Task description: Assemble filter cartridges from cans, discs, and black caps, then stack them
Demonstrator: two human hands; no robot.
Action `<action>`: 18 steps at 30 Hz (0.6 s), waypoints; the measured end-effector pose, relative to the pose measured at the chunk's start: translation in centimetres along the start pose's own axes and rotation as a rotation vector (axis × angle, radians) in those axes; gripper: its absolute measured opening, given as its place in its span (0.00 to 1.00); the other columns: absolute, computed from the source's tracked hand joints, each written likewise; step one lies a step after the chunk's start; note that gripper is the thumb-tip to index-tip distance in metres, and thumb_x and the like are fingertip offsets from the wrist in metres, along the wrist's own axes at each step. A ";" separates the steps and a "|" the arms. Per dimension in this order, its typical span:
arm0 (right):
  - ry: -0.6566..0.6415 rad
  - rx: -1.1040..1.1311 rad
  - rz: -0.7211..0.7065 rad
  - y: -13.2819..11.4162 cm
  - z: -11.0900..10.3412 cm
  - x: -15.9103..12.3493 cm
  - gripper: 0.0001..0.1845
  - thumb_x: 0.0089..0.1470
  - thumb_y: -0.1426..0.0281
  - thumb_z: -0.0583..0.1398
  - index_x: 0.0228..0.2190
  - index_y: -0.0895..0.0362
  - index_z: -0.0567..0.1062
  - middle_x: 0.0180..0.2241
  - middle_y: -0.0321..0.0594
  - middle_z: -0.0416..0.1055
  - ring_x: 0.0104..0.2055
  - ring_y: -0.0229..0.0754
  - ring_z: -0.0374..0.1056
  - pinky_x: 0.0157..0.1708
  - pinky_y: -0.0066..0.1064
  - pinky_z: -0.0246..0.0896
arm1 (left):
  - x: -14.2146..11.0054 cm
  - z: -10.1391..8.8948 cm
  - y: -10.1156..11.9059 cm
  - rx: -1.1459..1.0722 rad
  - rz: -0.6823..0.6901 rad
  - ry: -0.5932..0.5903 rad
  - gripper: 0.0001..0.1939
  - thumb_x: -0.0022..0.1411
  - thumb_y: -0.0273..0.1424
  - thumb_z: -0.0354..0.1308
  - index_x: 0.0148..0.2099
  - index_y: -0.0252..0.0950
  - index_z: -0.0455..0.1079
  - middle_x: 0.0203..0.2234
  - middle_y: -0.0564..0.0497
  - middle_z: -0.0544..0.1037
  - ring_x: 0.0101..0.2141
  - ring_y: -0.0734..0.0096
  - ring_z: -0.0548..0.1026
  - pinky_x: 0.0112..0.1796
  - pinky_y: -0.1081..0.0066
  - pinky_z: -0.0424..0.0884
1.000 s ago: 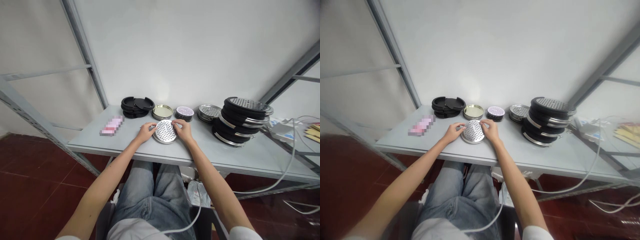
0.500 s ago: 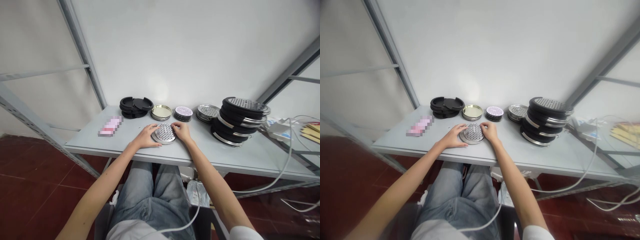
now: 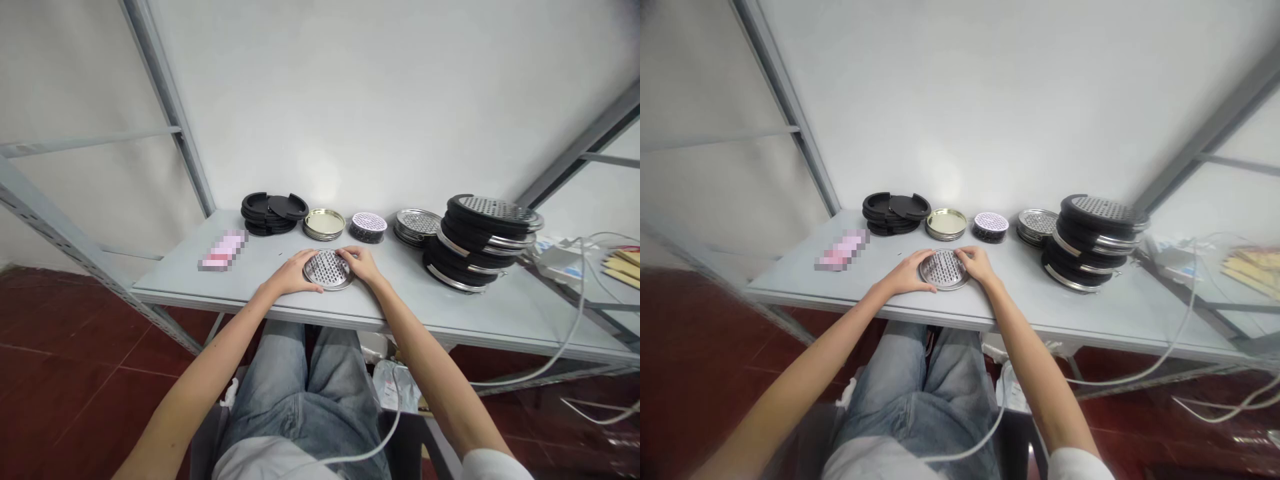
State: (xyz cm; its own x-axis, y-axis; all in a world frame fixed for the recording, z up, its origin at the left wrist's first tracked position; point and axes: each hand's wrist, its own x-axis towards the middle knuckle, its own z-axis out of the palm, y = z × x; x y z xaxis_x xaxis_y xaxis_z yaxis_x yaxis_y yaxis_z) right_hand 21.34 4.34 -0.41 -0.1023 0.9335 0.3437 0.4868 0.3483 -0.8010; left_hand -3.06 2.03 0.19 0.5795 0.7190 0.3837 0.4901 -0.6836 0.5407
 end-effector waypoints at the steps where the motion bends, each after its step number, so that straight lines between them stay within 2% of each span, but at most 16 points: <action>1: -0.013 0.006 0.008 0.0 0.0 0.0 0.18 0.54 0.59 0.56 0.32 0.57 0.82 0.36 0.41 0.80 0.43 0.50 0.74 0.49 0.39 0.65 | 0.0 0.0 0.0 -0.005 -0.002 -0.002 0.53 0.40 0.48 0.73 0.65 0.39 0.57 0.61 0.40 0.63 0.60 0.48 0.62 0.60 0.54 0.59; 10: -0.158 0.117 0.060 0.6 -0.4 0.4 0.18 0.50 0.65 0.54 0.31 0.57 0.82 0.37 0.39 0.80 0.43 0.48 0.73 0.53 0.40 0.62 | 0.0 -0.3 0.3 0.012 -0.010 -0.013 0.54 0.38 0.51 0.72 0.64 0.39 0.57 0.59 0.42 0.65 0.59 0.48 0.63 0.59 0.53 0.60; 15: -0.134 0.003 -0.075 0.9 -0.3 0.6 0.16 0.49 0.68 0.54 0.28 0.57 0.82 0.42 0.43 0.77 0.46 0.47 0.71 0.54 0.38 0.60 | 0.1 -0.2 0.0 0.037 -0.010 -0.007 0.53 0.37 0.51 0.73 0.63 0.38 0.60 0.59 0.41 0.67 0.58 0.49 0.64 0.59 0.55 0.60; 18: -0.088 -0.102 -0.084 1.1 -0.4 0.6 0.16 0.50 0.69 0.55 0.29 0.58 0.82 0.44 0.46 0.76 0.46 0.47 0.71 0.54 0.38 0.60 | 0.3 -0.1 0.0 0.064 -0.037 -0.019 0.54 0.36 0.52 0.72 0.63 0.37 0.61 0.59 0.40 0.67 0.58 0.47 0.65 0.59 0.54 0.61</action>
State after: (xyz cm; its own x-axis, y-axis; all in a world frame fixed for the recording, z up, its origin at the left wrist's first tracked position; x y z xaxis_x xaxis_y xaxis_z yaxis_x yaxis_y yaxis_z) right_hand 22.14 5.22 -0.87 -0.2198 0.9071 0.3591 0.5584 0.4188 -0.7161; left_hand -2.97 2.27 0.34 0.5722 0.7418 0.3498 0.5519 -0.6638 0.5048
